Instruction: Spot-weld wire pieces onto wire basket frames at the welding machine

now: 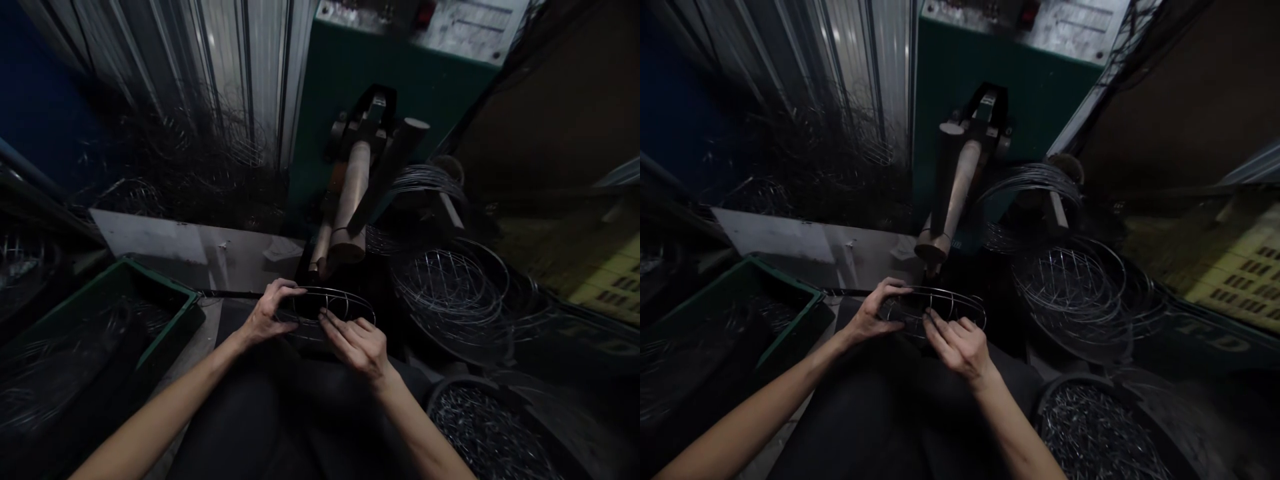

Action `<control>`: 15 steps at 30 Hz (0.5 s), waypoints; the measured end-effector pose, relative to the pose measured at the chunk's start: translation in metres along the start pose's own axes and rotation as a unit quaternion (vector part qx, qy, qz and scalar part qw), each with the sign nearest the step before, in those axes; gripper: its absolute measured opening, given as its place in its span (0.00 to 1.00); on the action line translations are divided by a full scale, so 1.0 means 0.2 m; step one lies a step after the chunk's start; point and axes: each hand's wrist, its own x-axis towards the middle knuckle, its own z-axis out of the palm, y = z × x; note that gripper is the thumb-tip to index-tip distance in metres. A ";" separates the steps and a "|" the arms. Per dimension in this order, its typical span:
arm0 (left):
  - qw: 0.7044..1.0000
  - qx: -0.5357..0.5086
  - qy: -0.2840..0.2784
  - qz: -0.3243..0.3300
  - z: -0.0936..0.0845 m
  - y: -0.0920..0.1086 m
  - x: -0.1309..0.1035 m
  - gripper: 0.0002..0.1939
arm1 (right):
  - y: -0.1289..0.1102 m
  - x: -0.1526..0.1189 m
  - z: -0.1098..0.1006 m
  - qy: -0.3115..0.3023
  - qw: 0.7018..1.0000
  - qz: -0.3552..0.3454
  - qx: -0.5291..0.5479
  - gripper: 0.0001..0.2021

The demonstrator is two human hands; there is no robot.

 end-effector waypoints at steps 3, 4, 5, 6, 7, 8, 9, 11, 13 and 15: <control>1.000 0.002 0.013 -0.009 -0.01 0.00 0.00 0.28 | 0.00 0.04 -0.01 0.013 1.000 -0.007 -0.005 0.15; 1.000 0.004 0.015 -0.007 -0.01 0.01 0.01 0.28 | 0.01 0.05 -0.01 0.016 1.000 -0.010 -0.006 0.15; 1.000 0.006 0.014 -0.004 -0.01 0.01 0.02 0.28 | 0.01 0.06 -0.01 0.018 1.000 -0.012 -0.008 0.15; 1.000 0.008 0.014 0.002 -0.01 0.01 0.03 0.28 | 0.02 0.07 -0.01 0.020 1.000 -0.013 -0.009 0.14; 1.000 0.010 0.013 0.009 -0.01 0.00 0.03 0.27 | 0.02 0.07 -0.01 0.019 1.000 -0.014 -0.010 0.14; 1.000 0.013 0.016 0.018 0.00 0.00 0.04 0.27 | 0.04 0.06 -0.01 0.020 1.000 -0.016 -0.010 0.14; 0.999 0.016 0.020 0.027 0.01 -0.01 0.05 0.26 | 0.05 0.04 0.00 0.022 1.000 -0.018 -0.009 0.13; 0.998 0.023 0.029 0.045 0.04 -0.02 0.07 0.26 | 0.09 0.00 0.03 0.032 0.999 -0.024 -0.005 0.12; 0.997 0.027 0.038 0.057 0.08 -0.03 0.08 0.27 | 0.13 -0.03 0.05 0.044 0.999 -0.032 -0.006 0.12; 0.997 0.033 0.043 0.060 0.10 -0.04 0.10 0.28 | 0.17 -0.05 0.07 0.049 0.998 -0.036 -0.011 0.13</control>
